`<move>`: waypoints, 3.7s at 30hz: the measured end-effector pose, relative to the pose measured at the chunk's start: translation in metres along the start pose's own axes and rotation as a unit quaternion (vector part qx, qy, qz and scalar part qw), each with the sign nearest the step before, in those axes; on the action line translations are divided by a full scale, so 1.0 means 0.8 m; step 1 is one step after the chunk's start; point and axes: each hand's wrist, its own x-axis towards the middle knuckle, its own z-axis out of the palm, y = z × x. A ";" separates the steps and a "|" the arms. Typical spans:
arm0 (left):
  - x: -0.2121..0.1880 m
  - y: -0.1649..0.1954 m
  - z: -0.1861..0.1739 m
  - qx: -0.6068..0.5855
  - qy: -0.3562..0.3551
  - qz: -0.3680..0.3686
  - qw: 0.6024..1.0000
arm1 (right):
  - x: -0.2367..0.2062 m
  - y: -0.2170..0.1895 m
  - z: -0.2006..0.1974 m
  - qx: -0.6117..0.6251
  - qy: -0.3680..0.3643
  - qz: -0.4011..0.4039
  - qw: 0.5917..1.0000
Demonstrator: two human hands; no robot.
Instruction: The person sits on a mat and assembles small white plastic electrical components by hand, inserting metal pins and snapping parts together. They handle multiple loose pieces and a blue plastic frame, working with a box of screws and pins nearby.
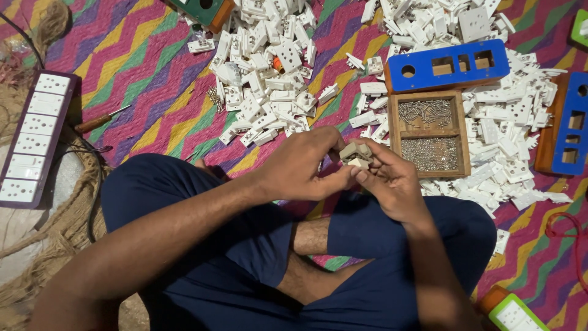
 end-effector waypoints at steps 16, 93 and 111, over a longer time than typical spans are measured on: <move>-0.021 -0.009 -0.023 -0.008 -0.005 -0.015 1.000 | 0.005 -0.001 0.030 0.023 -0.008 0.001 1.000; -0.006 -0.003 -0.045 0.023 -0.074 -0.013 0.997 | 0.018 0.000 0.040 0.128 0.067 -0.016 0.989; -0.003 -0.007 -0.042 0.035 -0.075 -0.008 0.997 | 0.031 -0.003 0.043 0.100 0.106 -0.016 0.989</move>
